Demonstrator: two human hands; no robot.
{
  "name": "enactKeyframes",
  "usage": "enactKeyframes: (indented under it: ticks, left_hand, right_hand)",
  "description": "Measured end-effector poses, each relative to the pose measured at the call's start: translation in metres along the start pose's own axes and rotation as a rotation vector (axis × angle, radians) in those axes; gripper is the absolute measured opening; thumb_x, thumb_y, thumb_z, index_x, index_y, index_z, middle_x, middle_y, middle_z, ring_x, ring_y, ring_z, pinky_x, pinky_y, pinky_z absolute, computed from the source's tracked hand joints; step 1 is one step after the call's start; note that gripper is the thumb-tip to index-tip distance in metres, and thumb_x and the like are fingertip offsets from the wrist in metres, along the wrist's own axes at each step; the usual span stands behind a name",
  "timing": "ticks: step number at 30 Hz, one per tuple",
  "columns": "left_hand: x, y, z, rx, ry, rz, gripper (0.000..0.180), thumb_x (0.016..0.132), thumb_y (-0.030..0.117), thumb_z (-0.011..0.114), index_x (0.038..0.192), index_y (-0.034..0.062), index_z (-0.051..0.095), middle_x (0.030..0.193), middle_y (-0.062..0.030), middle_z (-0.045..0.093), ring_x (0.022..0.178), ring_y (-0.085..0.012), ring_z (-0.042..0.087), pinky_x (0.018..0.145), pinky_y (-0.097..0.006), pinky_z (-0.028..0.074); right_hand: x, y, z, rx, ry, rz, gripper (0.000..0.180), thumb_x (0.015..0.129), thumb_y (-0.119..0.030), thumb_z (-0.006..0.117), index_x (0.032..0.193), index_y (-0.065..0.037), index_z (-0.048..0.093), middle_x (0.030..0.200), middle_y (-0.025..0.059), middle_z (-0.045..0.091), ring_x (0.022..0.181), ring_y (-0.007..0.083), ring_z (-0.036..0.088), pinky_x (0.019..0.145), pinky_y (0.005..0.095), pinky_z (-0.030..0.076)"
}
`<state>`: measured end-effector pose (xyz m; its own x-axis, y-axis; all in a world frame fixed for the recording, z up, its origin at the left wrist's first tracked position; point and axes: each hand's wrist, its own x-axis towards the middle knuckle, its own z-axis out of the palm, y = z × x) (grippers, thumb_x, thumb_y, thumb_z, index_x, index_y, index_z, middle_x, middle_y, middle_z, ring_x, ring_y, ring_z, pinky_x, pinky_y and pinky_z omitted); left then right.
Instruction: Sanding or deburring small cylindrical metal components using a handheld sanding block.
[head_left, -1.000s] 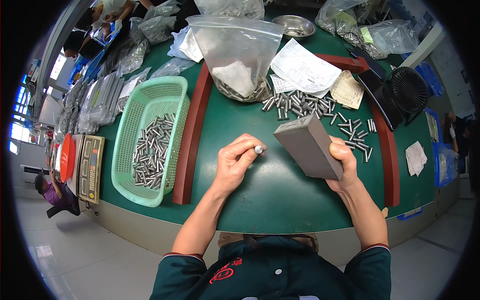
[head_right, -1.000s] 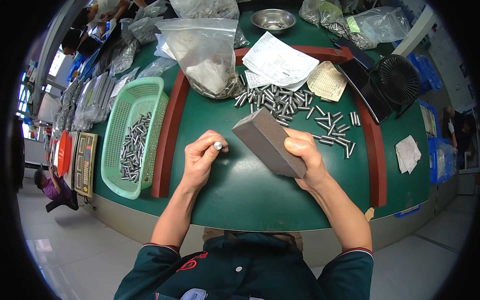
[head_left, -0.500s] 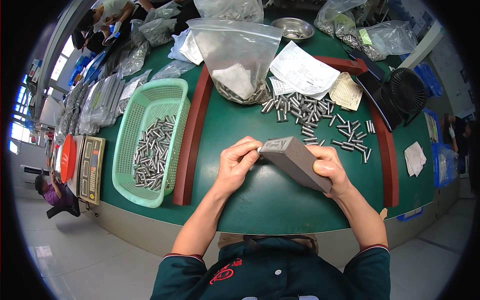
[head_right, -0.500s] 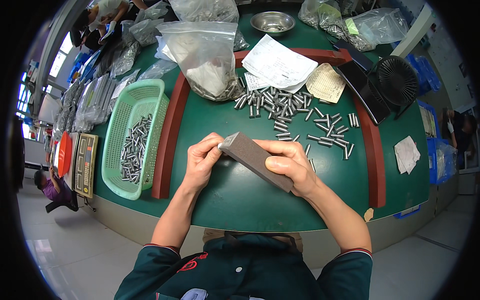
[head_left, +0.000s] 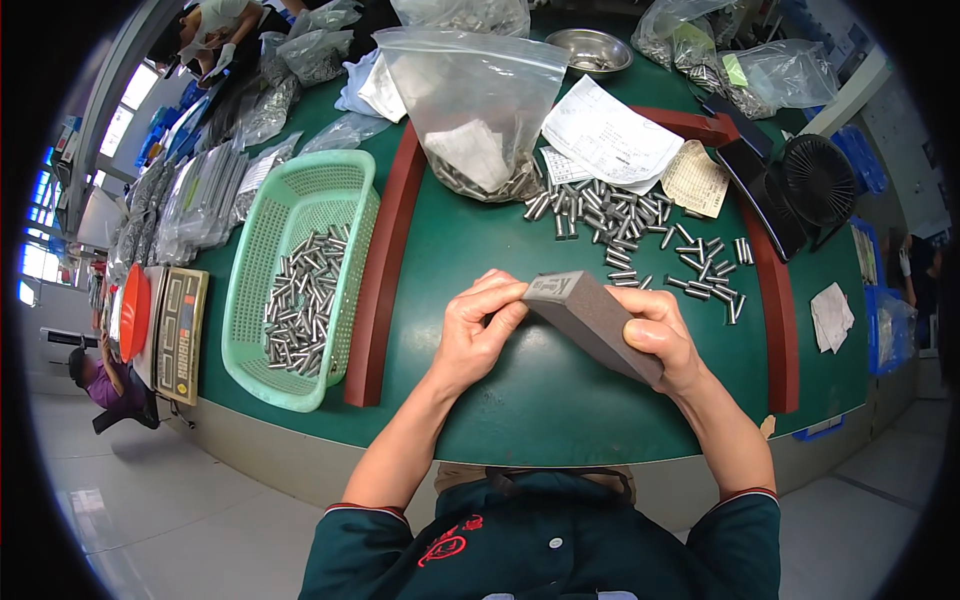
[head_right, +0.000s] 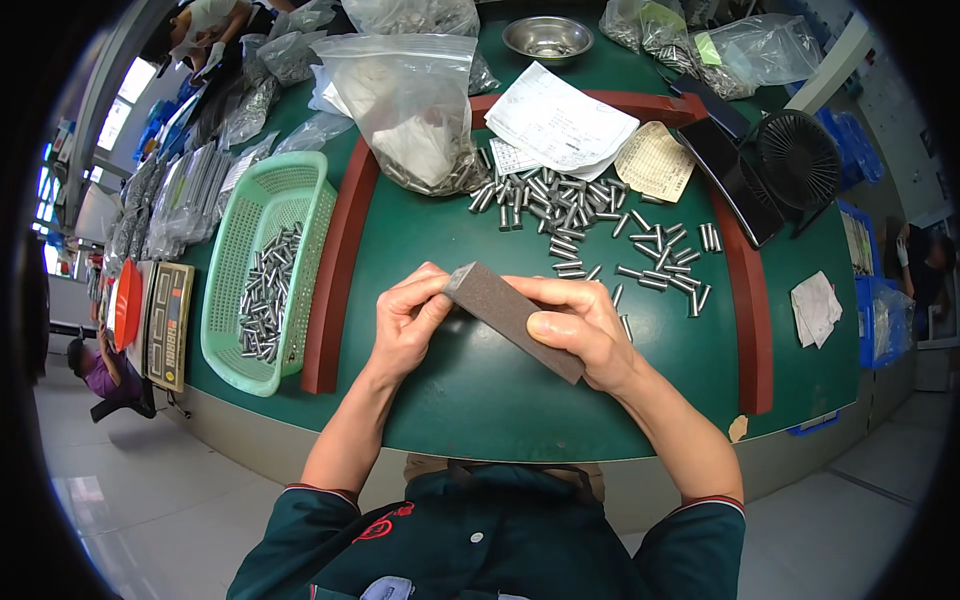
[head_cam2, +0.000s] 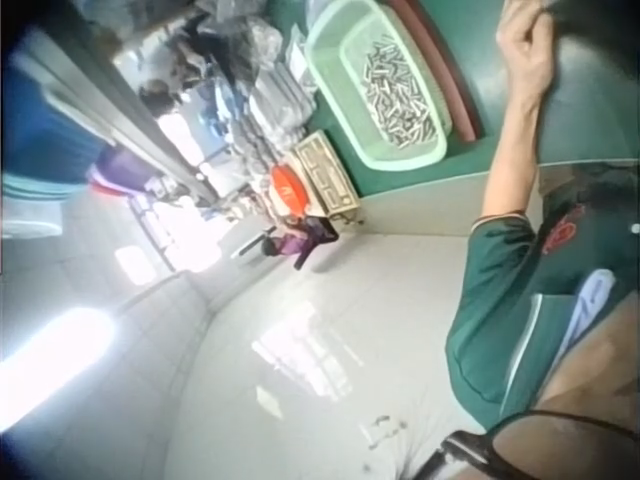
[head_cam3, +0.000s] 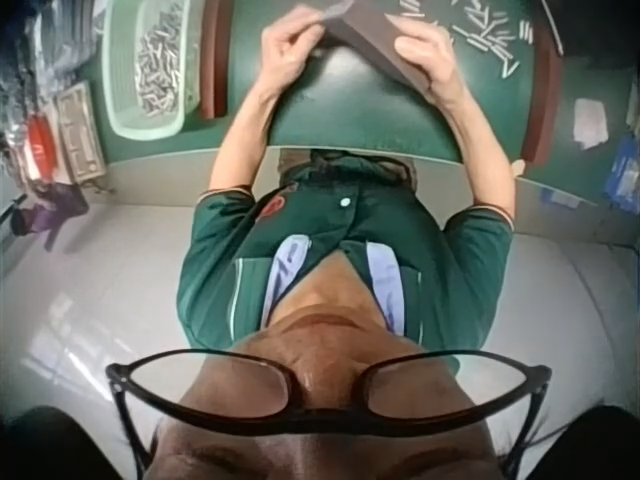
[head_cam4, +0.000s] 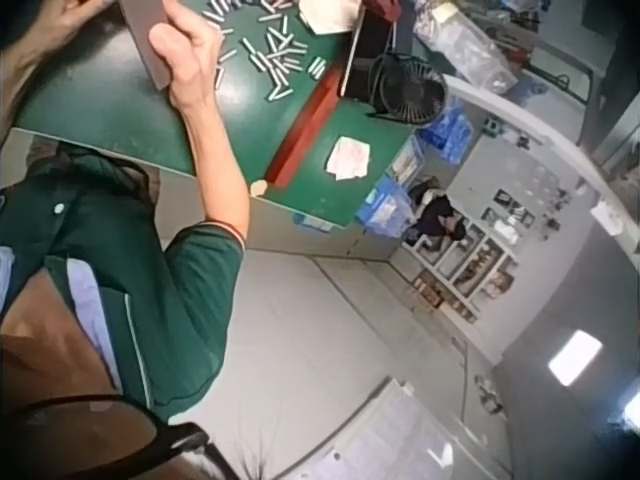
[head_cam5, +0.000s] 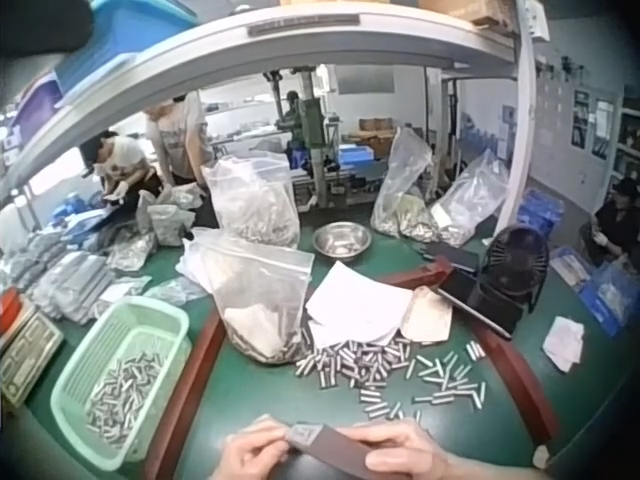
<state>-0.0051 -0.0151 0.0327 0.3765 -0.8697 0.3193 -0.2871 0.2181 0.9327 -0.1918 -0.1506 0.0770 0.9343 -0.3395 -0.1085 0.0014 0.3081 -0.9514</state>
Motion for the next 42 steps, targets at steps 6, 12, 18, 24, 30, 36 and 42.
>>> enactKeyframes:
  ticks: [6, 12, 18, 24, 30, 36, 42]
  left_hand:
    - [-0.001, -0.005, -0.001, 0.005, -0.071, 0.006, 0.013, 0.087, 0.001, 0.062, 0.097, -0.0054, 0.065, 0.080, -0.0063, 0.058, 0.076, -0.0174, 0.054, 0.074, -0.029, 0.043]
    - [-0.003, -0.008, 0.002, -0.210, 0.024, -0.064, 0.015, 0.092, 0.005, 0.059, 0.101, -0.0054, 0.064, 0.086, -0.0053, 0.058, 0.076, -0.0122, 0.054, 0.067, -0.024, 0.044]
    - [-0.002, -0.007, 0.000, -0.173, 0.033, -0.074, 0.015, 0.092, 0.005, 0.060, 0.101, -0.0055, 0.065, 0.085, -0.0053, 0.058, 0.076, -0.0123, 0.054, 0.068, -0.024, 0.044]
    - [-0.001, -0.006, 0.000, -0.100, 0.035, -0.029, 0.014, 0.090, 0.005, 0.061, 0.099, -0.0057, 0.065, 0.081, -0.0057, 0.059, 0.075, -0.0140, 0.053, 0.068, -0.026, 0.043]
    - [0.000, -0.004, -0.001, -0.009, 0.052, -0.006, 0.013, 0.087, 0.004, 0.063, 0.096, -0.0057, 0.065, 0.077, -0.0069, 0.059, 0.074, -0.0174, 0.052, 0.071, -0.029, 0.042]
    - [0.000, -0.005, -0.002, 0.072, 0.045, 0.013, 0.012, 0.085, 0.003, 0.063, 0.094, -0.0052, 0.065, 0.076, -0.0080, 0.059, 0.073, -0.0190, 0.053, 0.075, -0.032, 0.042]
    - [0.001, 0.003, 0.002, 0.001, -0.053, -0.049, 0.011, 0.087, 0.003, 0.062, 0.094, -0.0047, 0.066, 0.081, -0.0073, 0.061, 0.074, -0.0157, 0.054, 0.075, -0.028, 0.042]
  right_hand:
    - [0.001, 0.004, -0.001, 0.016, 0.016, -0.014, 0.065, 0.078, -0.032, 0.056, 0.127, 0.010, 0.053, 0.111, 0.0151, 0.064, 0.097, 0.0161, 0.061, 0.084, 0.0263, 0.047]
    - [-0.001, 0.001, -0.001, 0.091, 0.025, -0.044, 0.066, 0.077, -0.032, 0.056, 0.128, 0.011, 0.052, 0.110, 0.0152, 0.064, 0.095, 0.0157, 0.061, 0.082, 0.0253, 0.048]
    - [-0.001, 0.002, -0.001, 0.001, 0.017, -0.004, 0.066, 0.077, -0.033, 0.056, 0.127, 0.011, 0.053, 0.109, 0.0156, 0.065, 0.096, 0.0162, 0.061, 0.082, 0.0256, 0.048]
    - [0.000, -0.001, 0.001, -0.021, 0.017, -0.011, 0.066, 0.077, -0.033, 0.056, 0.126, 0.010, 0.054, 0.110, 0.0155, 0.064, 0.097, 0.0166, 0.061, 0.084, 0.0263, 0.047]
    - [0.000, -0.003, 0.002, -0.068, 0.016, -0.015, 0.065, 0.077, -0.034, 0.056, 0.126, 0.010, 0.055, 0.111, 0.0147, 0.064, 0.098, 0.0163, 0.060, 0.085, 0.0265, 0.046]
    - [0.001, -0.001, 0.002, -0.060, 0.019, -0.018, 0.064, 0.078, -0.033, 0.056, 0.125, 0.010, 0.055, 0.111, 0.0147, 0.064, 0.099, 0.0161, 0.060, 0.085, 0.0264, 0.046]
    - [0.001, 0.001, 0.002, -0.026, 0.107, -0.089, 0.063, 0.079, -0.032, 0.055, 0.126, 0.010, 0.054, 0.112, 0.0144, 0.064, 0.098, 0.0160, 0.060, 0.085, 0.0267, 0.046]
